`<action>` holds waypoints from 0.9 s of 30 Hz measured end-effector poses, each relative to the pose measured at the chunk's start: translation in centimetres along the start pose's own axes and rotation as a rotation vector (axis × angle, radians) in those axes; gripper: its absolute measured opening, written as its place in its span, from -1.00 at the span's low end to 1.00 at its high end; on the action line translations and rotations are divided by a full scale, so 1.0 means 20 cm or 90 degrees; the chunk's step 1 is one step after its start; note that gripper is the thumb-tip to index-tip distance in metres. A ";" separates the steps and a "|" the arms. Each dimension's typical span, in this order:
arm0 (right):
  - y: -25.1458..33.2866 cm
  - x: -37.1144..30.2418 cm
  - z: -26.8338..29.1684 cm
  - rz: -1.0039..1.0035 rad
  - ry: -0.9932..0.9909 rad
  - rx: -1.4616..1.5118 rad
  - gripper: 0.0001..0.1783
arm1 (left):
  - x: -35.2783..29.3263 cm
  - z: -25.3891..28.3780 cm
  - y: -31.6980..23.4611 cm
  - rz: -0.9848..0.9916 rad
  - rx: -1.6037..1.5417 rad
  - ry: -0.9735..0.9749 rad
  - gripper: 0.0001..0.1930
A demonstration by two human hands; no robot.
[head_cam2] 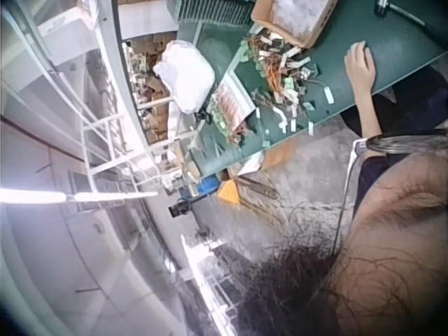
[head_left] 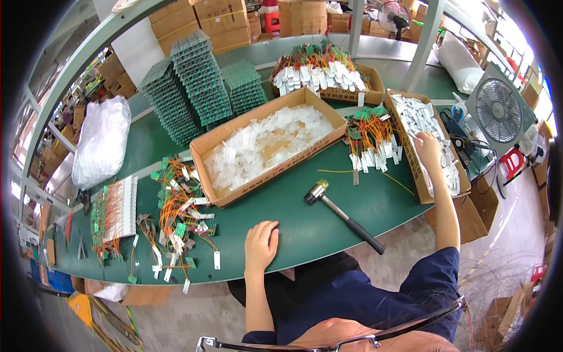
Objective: The person assembles small electronic circuit boards into plastic housings, securing them with a rubber mallet.
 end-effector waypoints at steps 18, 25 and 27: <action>1.66 -0.93 -0.32 0.344 0.243 0.423 -0.69 | 0.00 0.00 0.03 0.022 0.055 -0.016 -0.85; 1.69 -0.93 -0.32 0.385 0.291 0.415 -0.61 | 0.00 0.00 0.01 -0.003 0.081 -0.030 -0.86; 1.69 -0.94 -0.33 0.372 0.297 0.427 -0.61 | -0.01 0.02 0.00 -0.004 0.113 -0.046 -0.85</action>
Point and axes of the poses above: each hand's wrist, its own x-axis towards the middle knuckle, its own z-axis out of the back of the hand, y = z × x, the point moved 9 cm from there along x, towards the middle knuckle, and after that the axes turned 4 degrees about x, right-handed, at the moved point
